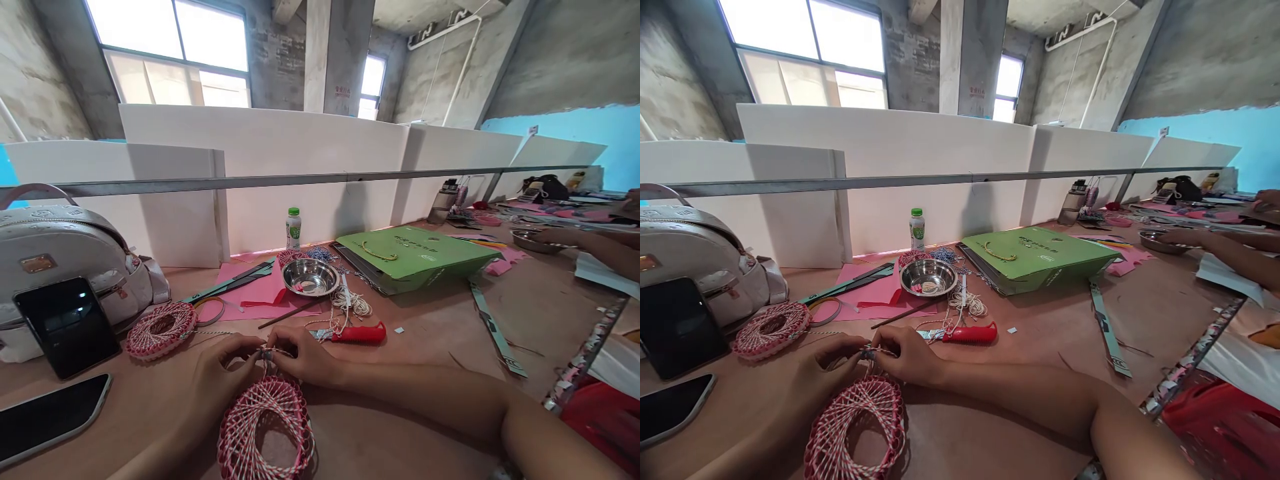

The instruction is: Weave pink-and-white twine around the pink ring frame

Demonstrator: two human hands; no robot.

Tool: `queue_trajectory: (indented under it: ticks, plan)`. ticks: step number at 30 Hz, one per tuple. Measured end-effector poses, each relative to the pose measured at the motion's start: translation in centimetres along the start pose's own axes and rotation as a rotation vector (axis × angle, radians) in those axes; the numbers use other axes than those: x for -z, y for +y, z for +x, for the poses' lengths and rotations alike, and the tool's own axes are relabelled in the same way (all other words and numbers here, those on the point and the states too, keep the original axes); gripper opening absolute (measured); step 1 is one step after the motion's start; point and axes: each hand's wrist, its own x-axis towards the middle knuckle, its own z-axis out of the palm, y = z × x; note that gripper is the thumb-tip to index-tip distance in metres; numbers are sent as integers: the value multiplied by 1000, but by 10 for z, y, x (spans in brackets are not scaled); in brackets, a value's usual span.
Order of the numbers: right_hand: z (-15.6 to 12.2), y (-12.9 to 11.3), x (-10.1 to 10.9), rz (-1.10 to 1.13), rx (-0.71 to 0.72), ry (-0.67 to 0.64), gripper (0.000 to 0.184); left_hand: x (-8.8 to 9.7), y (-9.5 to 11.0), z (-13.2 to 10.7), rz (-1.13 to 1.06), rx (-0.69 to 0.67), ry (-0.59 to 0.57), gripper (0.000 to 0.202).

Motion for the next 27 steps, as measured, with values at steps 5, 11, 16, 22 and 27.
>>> queue_trajectory:
  ticks: [5,11,16,22,27]
  plan:
    - [-4,-4,-1,-117,16,15,6,1,-5,2,63,-58,35,15]
    - [1,-3,3,83,1,39,12,1,-1,1,19,-39,84,14]
    - [5,1,2,214,-57,29,10,2,1,1,16,-46,61,14]
    - [7,2,3,271,-125,17,22,1,9,0,-24,-35,52,13]
    - [8,0,5,282,-141,28,23,1,11,0,-13,-40,39,11]
